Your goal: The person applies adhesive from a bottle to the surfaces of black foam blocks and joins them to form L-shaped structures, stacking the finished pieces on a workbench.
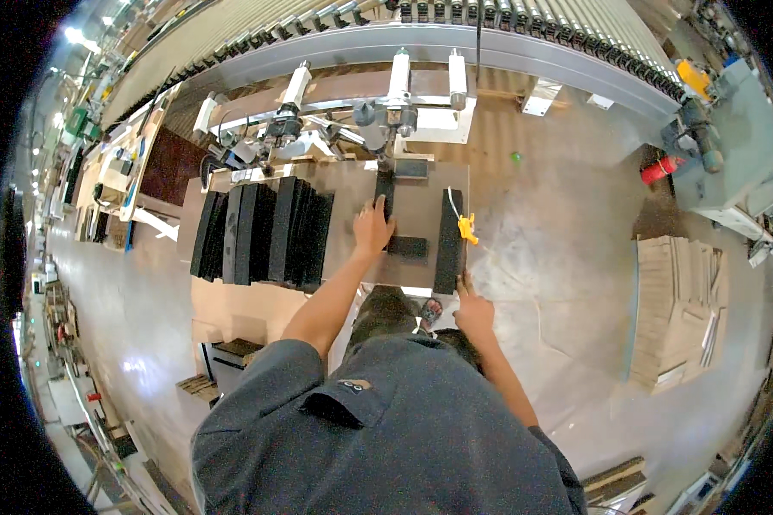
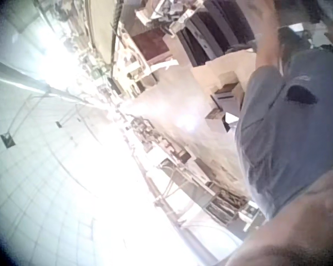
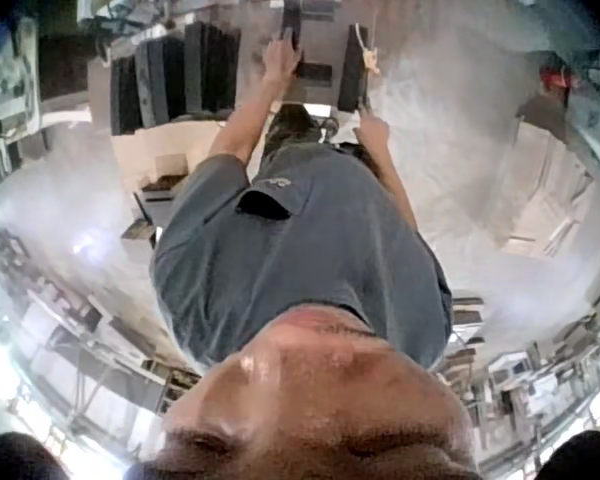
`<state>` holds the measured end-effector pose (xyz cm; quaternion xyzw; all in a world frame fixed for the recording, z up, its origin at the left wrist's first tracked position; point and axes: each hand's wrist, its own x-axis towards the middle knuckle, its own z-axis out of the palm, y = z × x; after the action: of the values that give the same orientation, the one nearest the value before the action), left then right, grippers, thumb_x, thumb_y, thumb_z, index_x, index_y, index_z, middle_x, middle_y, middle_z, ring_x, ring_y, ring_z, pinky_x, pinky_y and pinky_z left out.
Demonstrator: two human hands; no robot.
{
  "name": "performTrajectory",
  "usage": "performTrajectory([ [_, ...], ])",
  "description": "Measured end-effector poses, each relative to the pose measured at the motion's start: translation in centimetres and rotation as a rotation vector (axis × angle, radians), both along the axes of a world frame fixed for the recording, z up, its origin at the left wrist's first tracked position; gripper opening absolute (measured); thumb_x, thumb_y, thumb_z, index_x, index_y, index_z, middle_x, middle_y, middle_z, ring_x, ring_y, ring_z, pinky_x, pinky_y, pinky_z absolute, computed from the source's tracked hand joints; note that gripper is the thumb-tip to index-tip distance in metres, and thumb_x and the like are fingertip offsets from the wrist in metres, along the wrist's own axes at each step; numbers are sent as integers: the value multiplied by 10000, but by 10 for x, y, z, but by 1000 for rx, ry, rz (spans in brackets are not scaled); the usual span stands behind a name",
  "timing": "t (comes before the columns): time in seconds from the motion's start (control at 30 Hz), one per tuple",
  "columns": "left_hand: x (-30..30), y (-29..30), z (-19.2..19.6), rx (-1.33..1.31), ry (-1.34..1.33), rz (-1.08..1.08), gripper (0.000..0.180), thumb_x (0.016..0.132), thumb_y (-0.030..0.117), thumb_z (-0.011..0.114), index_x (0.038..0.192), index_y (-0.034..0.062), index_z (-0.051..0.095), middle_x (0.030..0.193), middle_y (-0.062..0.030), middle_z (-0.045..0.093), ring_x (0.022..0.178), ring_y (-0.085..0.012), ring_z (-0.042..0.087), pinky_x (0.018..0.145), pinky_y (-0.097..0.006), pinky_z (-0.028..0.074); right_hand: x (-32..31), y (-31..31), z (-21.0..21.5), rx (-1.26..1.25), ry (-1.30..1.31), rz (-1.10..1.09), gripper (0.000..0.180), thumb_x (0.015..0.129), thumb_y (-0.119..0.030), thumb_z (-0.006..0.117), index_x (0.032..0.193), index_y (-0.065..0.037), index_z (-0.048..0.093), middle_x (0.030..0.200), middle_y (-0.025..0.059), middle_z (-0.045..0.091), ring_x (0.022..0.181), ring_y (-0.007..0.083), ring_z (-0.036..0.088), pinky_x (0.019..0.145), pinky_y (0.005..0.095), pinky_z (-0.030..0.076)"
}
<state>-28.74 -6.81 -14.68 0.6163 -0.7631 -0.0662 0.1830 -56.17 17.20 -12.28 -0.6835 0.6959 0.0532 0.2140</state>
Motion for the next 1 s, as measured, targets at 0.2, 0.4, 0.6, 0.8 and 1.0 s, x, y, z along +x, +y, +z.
performTrajectory([
  [0.2, 7, -4, -4, 73, 11, 68, 652, 901, 283, 829, 1501, 101, 650, 1307, -201, 681, 1111, -404, 729, 970, -525, 573, 2, -3, -7, 25, -25, -24, 1104, 805, -242, 877, 1767, -177, 340, 1891, 39, 198, 1008, 342, 806, 858, 492, 637],
  [0.4, 60, 39, 35, 60, 15, 182, 628, 893, 314, 797, 1480, 135, 664, 1255, -189, 675, 1121, -392, 724, 913, -514, 584, 8, -5, 5, 118, -82, -109, 1152, 823, -260, 880, 1798, -201, 270, 1906, 4, 120, 1017, 394, 797, 848, 502, 649],
  [0.6, 120, 82, 48, 149, -292, 263, 604, 920, 268, 767, 1496, 123, 660, 1400, -176, 662, 1195, -358, 686, 1014, -512, 548, 6, -3, -5, 50, -96, -112, 912, 1035, -650, 634, 1780, -206, 355, 1886, -1, 225, 914, 339, 793, 761, 456, 621],
  [0.8, 138, 73, 17, -17, -580, 279, 424, 984, 164, 699, 1397, 69, 689, 1520, -137, 619, 1309, -333, 608, 1109, -448, 484, 0, -10, 10, 146, -103, -63, 1161, 829, -297, 888, 1802, -221, 258, 1902, -2, 147, 1033, 398, 797, 855, 496, 658],
  [1.0, 18, 70, 71, 299, -33, 81, 636, 1025, 428, 732, 1510, 43, 590, 1390, -238, 694, 1184, -476, 711, 985, -576, 582, -10, -2, -5, 83, -127, -25, 1152, 838, -327, 889, 1798, -202, 264, 1896, 39, 168, 1028, 392, 793, 845, 488, 659],
])
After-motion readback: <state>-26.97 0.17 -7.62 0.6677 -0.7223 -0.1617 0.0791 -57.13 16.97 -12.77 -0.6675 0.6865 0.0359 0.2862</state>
